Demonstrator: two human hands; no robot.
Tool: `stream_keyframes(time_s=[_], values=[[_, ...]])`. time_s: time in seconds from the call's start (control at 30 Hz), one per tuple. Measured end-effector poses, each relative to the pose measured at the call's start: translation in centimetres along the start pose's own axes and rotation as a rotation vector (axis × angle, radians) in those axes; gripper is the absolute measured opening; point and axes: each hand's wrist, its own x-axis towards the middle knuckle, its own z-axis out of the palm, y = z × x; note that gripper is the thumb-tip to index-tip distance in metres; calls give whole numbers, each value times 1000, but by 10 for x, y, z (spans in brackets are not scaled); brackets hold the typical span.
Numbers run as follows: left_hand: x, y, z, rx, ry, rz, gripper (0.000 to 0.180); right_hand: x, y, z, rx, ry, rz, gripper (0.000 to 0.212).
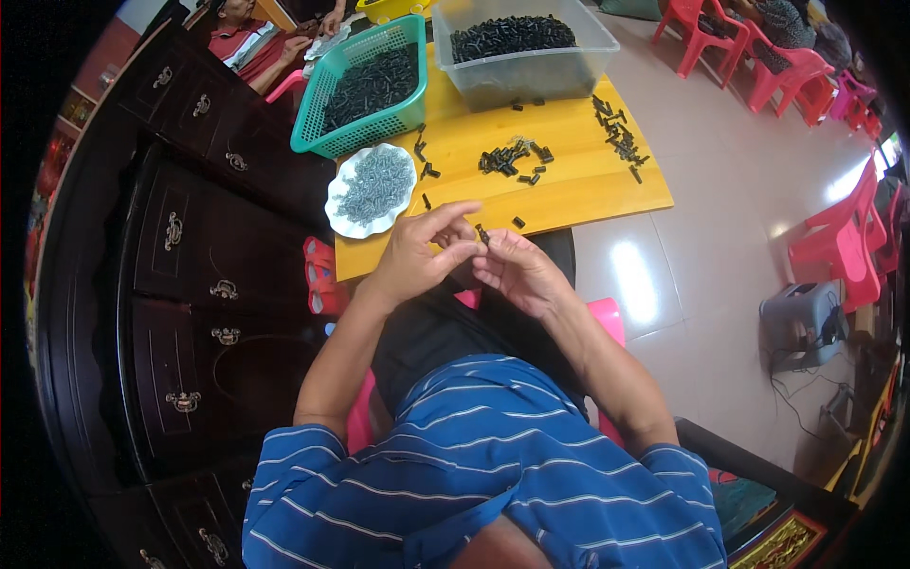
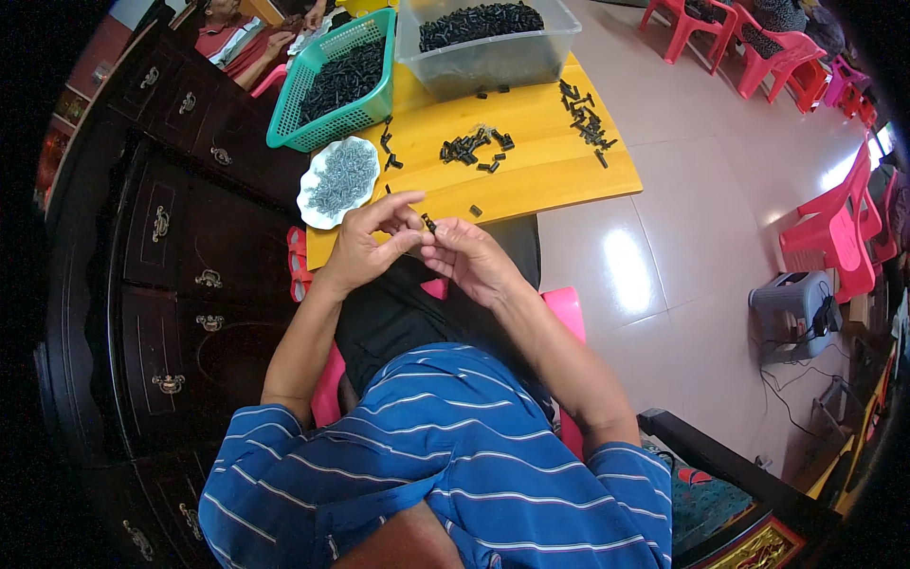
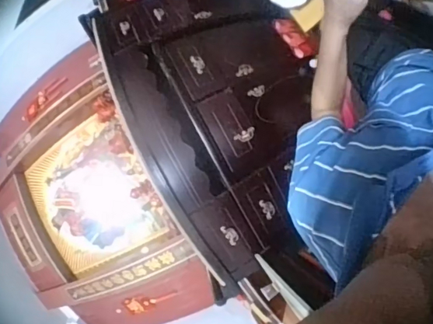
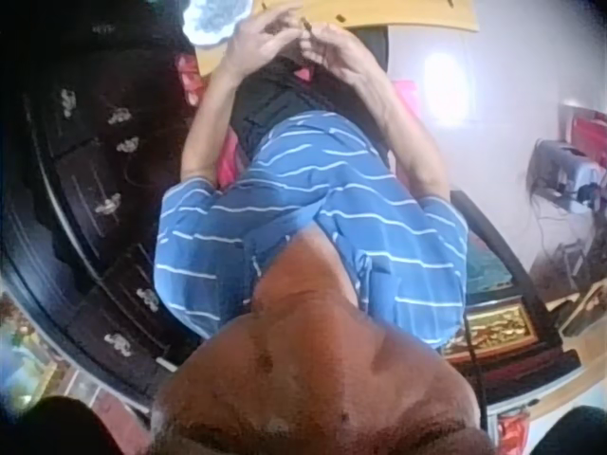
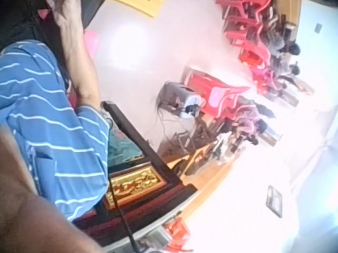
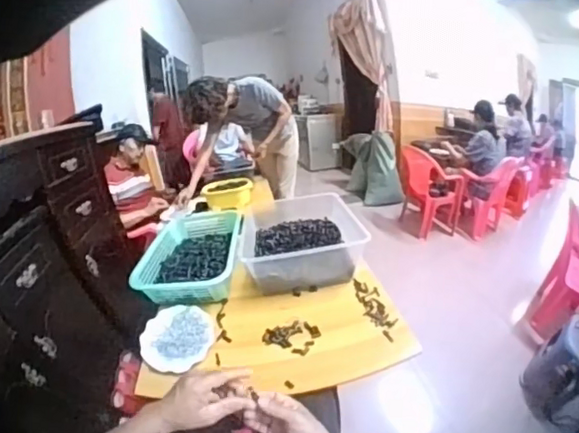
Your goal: The person picks up small black plastic components and metal pins from a plate and containers on a table, joins them together by hand, and places the assembled units into a pile or container.
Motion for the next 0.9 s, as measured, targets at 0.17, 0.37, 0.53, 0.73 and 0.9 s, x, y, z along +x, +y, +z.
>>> stream_keyframes(time_s=[0.17, 0.37, 0.53, 0.73, 0.9], values=[[1, 12, 18, 356, 115, 129, 54, -1, -2, 8, -27, 6, -28, 18], [5, 2, 28, 522, 126, 238, 45, 1, -1, 3, -25, 4, -45, 17], [9, 1, 26, 520, 87, 332, 32, 0, -2, -1, -46, 13, -46, 15], [6, 0, 25, 513, 56, 312, 29, -2, -1, 0, -32, 19, -41, 15], [4, -8, 27, 497, 55, 313, 26, 0, 1, -3, -22, 27, -54, 17]])
